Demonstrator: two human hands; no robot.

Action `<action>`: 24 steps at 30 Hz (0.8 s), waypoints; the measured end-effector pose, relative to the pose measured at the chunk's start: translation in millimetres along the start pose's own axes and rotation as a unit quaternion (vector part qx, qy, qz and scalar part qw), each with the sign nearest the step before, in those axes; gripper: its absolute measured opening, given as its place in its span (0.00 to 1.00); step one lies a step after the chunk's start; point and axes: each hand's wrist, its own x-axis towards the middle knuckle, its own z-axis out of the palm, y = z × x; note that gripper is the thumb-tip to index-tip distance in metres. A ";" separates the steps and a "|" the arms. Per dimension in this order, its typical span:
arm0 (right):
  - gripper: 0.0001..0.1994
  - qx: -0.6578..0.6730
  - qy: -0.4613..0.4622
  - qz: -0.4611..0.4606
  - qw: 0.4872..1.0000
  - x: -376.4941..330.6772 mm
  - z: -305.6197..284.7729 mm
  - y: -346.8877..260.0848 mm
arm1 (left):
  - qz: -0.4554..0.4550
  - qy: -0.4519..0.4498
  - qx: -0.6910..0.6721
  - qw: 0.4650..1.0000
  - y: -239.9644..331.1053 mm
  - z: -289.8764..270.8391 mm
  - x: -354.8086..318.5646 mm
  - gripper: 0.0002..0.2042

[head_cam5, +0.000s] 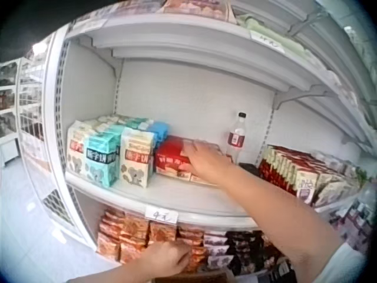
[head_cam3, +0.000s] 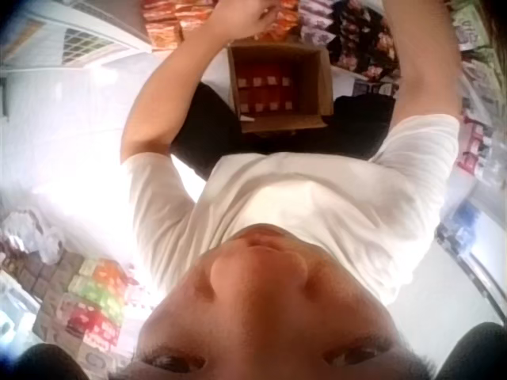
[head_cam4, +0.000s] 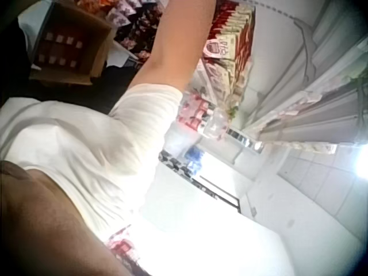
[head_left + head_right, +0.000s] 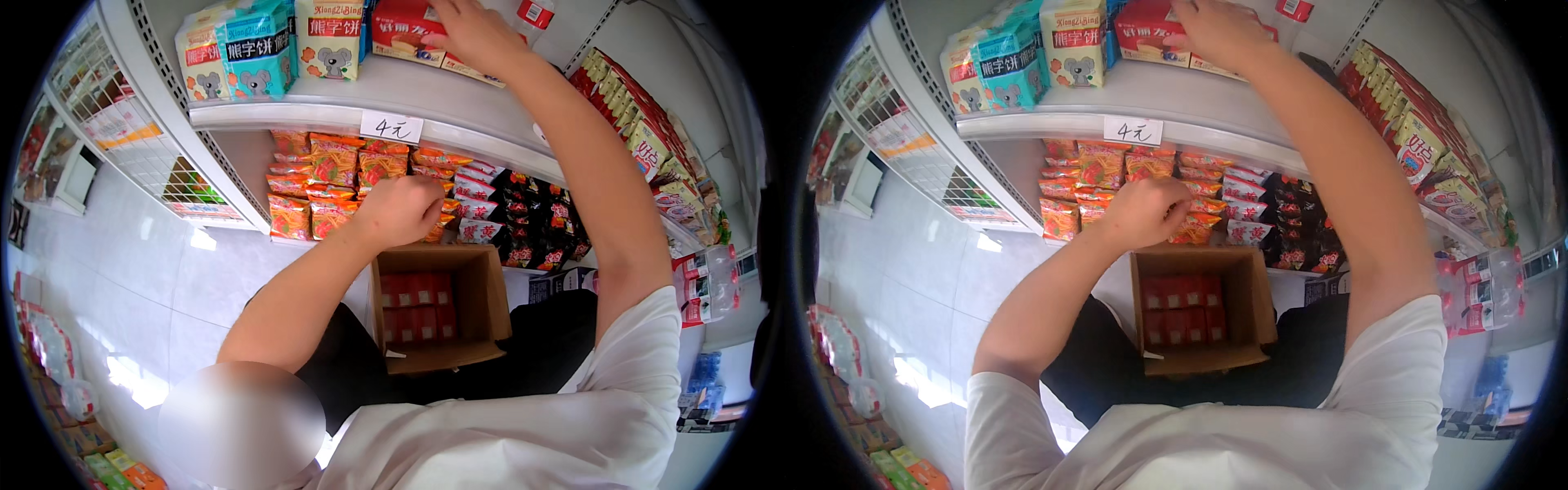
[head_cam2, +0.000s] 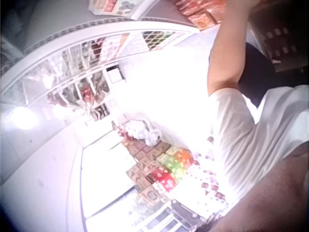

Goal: The person sits on the floor and restocks snack boxes and packets onto a store shelf. They take items from a cardboard box and place them neatly on the shelf, organizing them by type.

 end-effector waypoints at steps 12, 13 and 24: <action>0.26 0.429 0.045 0.109 0.896 -156.0 -107.7 -72.9 | -0.021 0.041 -0.019 0.999 -33.2 -3.1 -10.2 0.06; 0.30 0.451 0.010 0.113 0.886 -173.3 -110.8 -77.2 | -0.033 0.044 -0.088 0.995 -46.5 6.3 -9.7 0.07; 0.26 0.530 -0.317 0.218 0.756 -289.5 20.6 -136.4 | -0.161 -0.150 0.086 0.972 -38.4 -7.2 -12.0 0.10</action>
